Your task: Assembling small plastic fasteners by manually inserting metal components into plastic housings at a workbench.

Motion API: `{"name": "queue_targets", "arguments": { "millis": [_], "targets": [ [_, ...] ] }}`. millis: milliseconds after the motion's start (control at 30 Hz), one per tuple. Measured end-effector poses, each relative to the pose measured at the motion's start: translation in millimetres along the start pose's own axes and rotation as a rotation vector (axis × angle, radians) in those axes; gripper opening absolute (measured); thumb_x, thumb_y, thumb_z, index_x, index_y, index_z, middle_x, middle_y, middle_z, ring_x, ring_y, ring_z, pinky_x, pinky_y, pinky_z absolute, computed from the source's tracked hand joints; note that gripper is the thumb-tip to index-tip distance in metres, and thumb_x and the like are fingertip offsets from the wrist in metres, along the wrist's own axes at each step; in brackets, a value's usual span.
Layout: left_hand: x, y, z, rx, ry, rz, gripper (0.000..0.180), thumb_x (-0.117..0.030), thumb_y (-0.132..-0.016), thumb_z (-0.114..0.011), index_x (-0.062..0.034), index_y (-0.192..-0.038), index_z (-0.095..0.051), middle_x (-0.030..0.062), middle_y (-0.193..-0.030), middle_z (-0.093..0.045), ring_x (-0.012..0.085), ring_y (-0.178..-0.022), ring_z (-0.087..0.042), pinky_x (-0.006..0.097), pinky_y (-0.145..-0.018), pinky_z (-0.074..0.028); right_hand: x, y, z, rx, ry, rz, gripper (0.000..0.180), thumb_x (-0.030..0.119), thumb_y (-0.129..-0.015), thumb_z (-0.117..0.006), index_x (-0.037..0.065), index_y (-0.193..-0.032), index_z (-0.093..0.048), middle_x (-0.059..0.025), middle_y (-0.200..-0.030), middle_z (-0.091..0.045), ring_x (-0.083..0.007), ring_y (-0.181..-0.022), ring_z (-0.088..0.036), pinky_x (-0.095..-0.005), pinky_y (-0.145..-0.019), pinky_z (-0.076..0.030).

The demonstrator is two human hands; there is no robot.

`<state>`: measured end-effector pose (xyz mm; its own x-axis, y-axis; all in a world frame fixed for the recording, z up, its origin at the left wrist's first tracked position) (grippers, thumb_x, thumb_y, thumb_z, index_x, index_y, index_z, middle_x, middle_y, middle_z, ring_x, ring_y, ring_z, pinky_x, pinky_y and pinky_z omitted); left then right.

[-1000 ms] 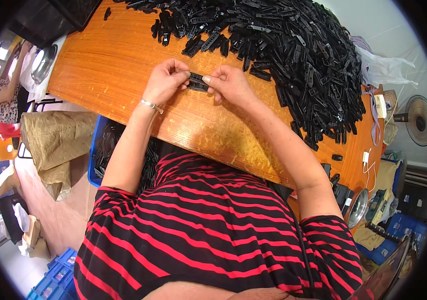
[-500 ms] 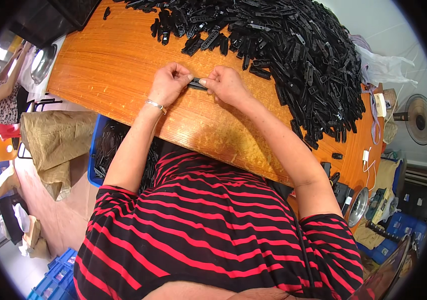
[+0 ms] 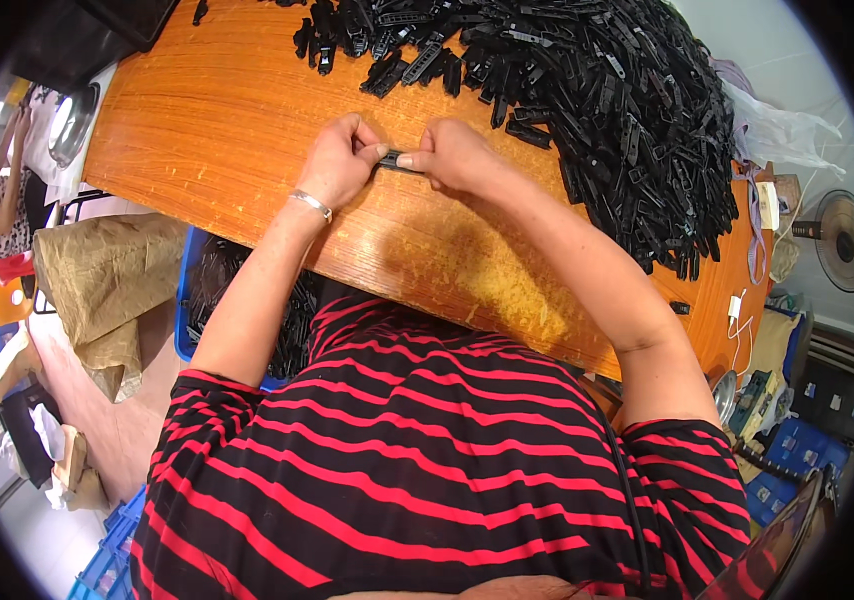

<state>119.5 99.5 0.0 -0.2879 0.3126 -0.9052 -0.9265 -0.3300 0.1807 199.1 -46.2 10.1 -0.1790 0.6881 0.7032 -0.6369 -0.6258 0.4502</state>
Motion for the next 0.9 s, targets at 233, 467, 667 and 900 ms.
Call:
{"name": "queue_targets", "arguments": {
  "millis": [233, 467, 667, 900],
  "targets": [
    [-4.4, 4.1, -0.1, -0.058, -0.091, -0.09, 0.013, -0.007, -0.081, -0.069, -0.0011, -0.08, -0.058, 0.006, -0.067, -0.059, 0.0147, -0.063, -0.055, 0.03, -0.061, -0.047, -1.7, 0.2, 1.2, -0.043, 0.062, 0.019, 0.037, 0.031, -0.08, -0.077, 0.005, -0.071, -0.052, -0.0051, -0.055, -0.057, -0.0139, -0.046, -0.052, -0.0295, -0.045, -0.041],
    [15.1, 64.3, 75.7, 0.029, 0.115, 0.079, 0.011, -0.008, -0.082, -0.07, -0.0024, -0.08, -0.06, -0.0003, -0.07, -0.059, 0.0097, -0.065, -0.054, 0.025, -0.059, -0.045, -12.1, 29.7, 7.1, -0.183, 0.07, 0.209, 0.034, 0.032, -0.08, -0.075, 0.003, -0.076, -0.058, -0.008, -0.066, -0.061, -0.018, -0.065, -0.06, -0.033, -0.058, -0.047],
    [33.6, 118.1, 189.2, -0.173, -0.272, 0.052, 0.014, -0.009, -0.084, -0.067, 0.0011, -0.093, -0.063, 0.0027, -0.083, -0.065, 0.0105, -0.077, -0.058, 0.026, -0.073, -0.047, -24.8, 51.8, 71.4, -0.715, 0.471, 0.425, 0.02, 0.021, -0.08, -0.07, 0.005, -0.09, -0.061, -0.0134, -0.087, -0.064, -0.0348, -0.074, -0.063, -0.0411, -0.065, -0.051],
    [10.7, 19.6, 89.3, -0.314, -0.295, -0.264, 0.029, -0.017, -0.081, -0.07, -0.0039, -0.106, -0.064, 0.0139, -0.095, -0.067, 0.025, -0.084, -0.064, 0.034, -0.078, -0.05, -21.8, 13.7, 62.9, -0.685, 0.822, 0.139, 0.034, 0.024, -0.08, -0.07, 0.004, -0.104, -0.055, -0.0157, -0.09, -0.062, -0.0334, -0.076, -0.066, -0.0403, -0.063, -0.054]
  ]
}}
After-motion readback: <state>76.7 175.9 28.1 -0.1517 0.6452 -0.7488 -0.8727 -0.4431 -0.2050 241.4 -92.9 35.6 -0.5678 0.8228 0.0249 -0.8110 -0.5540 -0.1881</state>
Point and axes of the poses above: each hand's wrist, its own y-axis away from the middle knuckle, its own z-axis out of the back of the hand, x = y × z, the point moved 5 cm from there along -y, towards the middle knuckle
